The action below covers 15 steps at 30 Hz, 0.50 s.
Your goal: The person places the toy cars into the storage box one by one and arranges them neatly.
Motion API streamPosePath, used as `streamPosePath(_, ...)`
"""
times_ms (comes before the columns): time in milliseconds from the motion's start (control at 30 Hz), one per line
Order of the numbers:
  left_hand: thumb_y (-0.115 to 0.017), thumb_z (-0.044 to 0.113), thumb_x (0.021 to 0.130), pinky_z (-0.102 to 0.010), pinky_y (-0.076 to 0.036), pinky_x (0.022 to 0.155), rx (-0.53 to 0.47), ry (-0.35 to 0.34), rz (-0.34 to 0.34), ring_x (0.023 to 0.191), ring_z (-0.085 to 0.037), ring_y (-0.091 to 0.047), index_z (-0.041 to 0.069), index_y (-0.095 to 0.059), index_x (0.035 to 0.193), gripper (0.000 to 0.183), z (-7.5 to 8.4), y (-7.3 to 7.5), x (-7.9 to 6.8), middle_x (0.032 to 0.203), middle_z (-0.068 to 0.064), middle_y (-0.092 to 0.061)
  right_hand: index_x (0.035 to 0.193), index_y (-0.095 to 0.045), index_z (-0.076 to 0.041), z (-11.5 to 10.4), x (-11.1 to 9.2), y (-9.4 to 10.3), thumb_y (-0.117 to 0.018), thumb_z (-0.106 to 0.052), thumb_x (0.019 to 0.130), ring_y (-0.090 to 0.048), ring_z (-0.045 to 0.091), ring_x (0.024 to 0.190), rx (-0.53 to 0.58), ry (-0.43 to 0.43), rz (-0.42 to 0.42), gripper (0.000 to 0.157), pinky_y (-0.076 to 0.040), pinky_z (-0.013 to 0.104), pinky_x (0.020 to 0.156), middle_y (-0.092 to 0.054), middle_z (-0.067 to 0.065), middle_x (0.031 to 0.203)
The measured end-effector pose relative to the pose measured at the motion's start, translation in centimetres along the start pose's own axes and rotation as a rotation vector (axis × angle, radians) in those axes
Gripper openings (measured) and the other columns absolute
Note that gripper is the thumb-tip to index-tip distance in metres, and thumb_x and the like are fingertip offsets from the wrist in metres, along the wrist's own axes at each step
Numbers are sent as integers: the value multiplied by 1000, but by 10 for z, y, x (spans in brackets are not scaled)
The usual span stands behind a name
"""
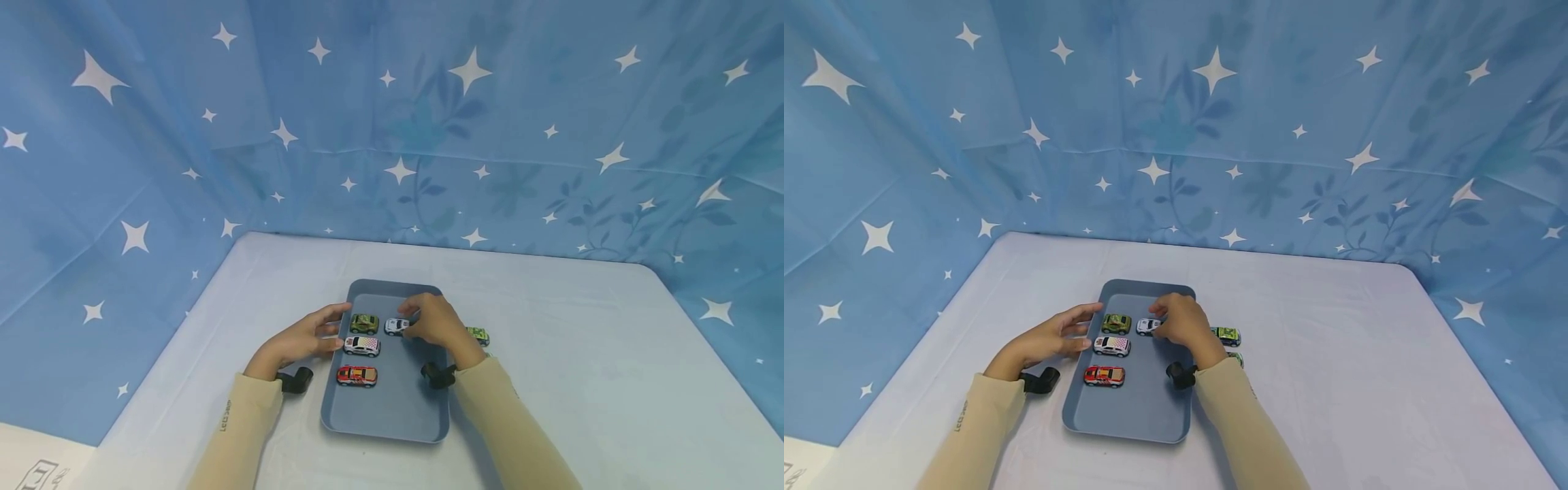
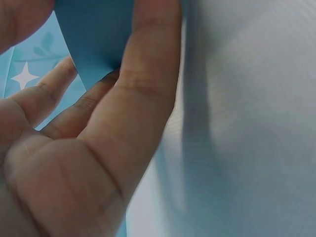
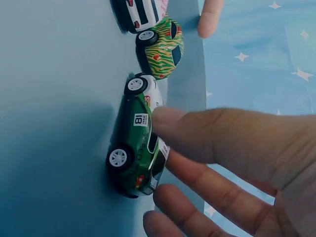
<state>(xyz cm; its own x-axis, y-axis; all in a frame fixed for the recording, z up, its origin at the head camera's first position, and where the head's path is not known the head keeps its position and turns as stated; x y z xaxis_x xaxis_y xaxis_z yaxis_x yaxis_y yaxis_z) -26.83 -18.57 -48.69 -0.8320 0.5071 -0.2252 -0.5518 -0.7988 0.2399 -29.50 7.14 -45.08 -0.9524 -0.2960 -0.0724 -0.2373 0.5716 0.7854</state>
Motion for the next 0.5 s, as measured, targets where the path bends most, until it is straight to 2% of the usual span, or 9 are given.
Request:
streamPosePath(233,-74,8,104,-62,-50,111,-3,-1,0,156,-57,-28,3,-25,171,84,-1,0,0,171,-35,-27,118,-80,-2,5,-1,3,-89,2,84,-75,31,106,111,44,-34,35,-63,44,87,-78,12,115)
streamPosePath(500,-75,10,104,-62,-50,111,-1,-3,2,156,-56,-29,3,-25,171,84,-1,0,1,170,-35,-29,123,-78,2,11,-6,11,-86,-2,89,-73,34,109,280,100,-43,35,-62,48,90,-77,14,118)
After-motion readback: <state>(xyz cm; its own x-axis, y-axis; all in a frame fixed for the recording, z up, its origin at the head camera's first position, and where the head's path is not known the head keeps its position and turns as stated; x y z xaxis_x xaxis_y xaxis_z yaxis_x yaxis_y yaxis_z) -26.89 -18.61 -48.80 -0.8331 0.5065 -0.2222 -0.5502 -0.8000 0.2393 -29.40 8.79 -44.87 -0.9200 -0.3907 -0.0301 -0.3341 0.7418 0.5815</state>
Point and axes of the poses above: each hand's wrist, its own x-axis towards the middle knuckle, its own y-axis out of the back of the hand, z = x × y, the point moved 4 cm from there along x, towards the middle knuckle
